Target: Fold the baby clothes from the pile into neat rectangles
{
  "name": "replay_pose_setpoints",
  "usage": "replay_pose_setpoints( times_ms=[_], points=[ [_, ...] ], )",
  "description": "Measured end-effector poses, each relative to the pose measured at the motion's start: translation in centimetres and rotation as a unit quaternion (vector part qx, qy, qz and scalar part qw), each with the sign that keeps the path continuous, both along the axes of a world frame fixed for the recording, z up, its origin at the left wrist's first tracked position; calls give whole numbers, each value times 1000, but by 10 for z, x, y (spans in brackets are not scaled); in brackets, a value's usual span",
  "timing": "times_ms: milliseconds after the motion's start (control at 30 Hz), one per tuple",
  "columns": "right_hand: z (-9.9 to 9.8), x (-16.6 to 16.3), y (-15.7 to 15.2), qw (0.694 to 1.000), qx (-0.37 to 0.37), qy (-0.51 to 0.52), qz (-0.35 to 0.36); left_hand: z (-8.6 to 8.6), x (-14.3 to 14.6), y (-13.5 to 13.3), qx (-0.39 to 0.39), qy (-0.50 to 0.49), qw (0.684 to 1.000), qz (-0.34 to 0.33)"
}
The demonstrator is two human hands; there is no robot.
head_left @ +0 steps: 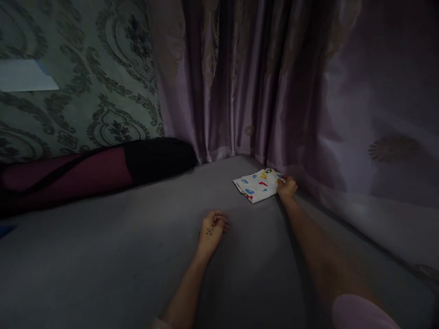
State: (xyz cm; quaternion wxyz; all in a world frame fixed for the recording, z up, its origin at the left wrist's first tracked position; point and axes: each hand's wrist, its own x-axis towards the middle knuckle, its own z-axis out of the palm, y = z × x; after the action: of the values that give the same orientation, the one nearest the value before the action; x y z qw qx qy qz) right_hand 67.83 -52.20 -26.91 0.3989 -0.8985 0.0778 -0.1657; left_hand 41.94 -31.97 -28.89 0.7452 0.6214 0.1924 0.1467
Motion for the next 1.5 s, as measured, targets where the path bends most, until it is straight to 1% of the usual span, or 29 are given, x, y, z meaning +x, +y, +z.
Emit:
replay_pose_setpoints(
  times_ms=[100, 167, 233, 300, 333, 367, 500, 600, 667, 733, 833, 900, 967, 1033, 1067, 1133, 1200, 1267, 1333, 1400, 1500],
  points=[
    [4, -10, 5, 999, -46, 9, -14, 2, 0, 0, -4, 3, 1000, -3],
    [7, -16, 9, 996, -93, -6, -14, 3, 1, -1, -7, 13, 1000, 1],
    [10, -20, 16, 982, -179, -49, 26, 4, 2, -1, -11, 19, 1000, 4],
    [10, -22, 25, 955, -267, -91, 94, 3, 2, 0, -16, 21, 1000, 4],
    [9, -22, 29, 942, -296, -99, 123, 3, 2, 0, -18, 20, 1000, 3],
    [7, -20, 33, 936, -309, -89, 141, 2, 2, 0, -19, 20, 1000, 2],
    [-1, -12, 41, 933, -316, 31, 168, 2, 1, 1, -16, 15, 1000, 5],
    [1, -10, 44, 926, -325, 82, 175, 4, 1, 1, -19, 20, 1000, 3],
    [6, -17, 50, 922, -335, 80, 179, 4, 3, 0, -23, 24, 999, 1],
    [8, -31, 60, 915, -345, 41, 203, 3, 4, 0, -21, 22, 1000, 1],
    [3, -55, 79, 882, -367, -13, 295, 2, 2, -1, -8, 17, 1000, 6],
    [-2, -66, 87, 861, -375, 1, 344, 3, -2, -1, 46, 6, 999, 16],
    [-5, -71, 91, 855, -375, 32, 357, 5, -7, -2, 141, -24, 989, 34],
    [-3, -73, 92, 855, -375, 43, 356, 8, -12, -2, 226, -56, 970, 66],
    [-1, -75, 92, 856, -378, 46, 351, 10, -13, -3, 250, -64, 962, 88],
    [3, -84, 95, 861, -382, 46, 333, 11, -15, -2, 264, -48, 954, 136],
    [7, -103, 102, 868, -381, 23, 319, 9, -13, 0, 258, -11, 949, 182],
    [8, -130, 113, 862, -368, -20, 348, 6, -11, 5, 236, 6, 948, 213],
    [8, -162, 124, 851, -345, -27, 394, 2, -9, 10, 203, -4, 952, 227],
    [8, -192, 134, 841, -328, 3, 431, 1, -8, 16, 153, -17, 964, 216],
    [10, -230, 144, 820, -327, 34, 468, 4, -9, 25, 52, -18, 985, 164]
  ],
)
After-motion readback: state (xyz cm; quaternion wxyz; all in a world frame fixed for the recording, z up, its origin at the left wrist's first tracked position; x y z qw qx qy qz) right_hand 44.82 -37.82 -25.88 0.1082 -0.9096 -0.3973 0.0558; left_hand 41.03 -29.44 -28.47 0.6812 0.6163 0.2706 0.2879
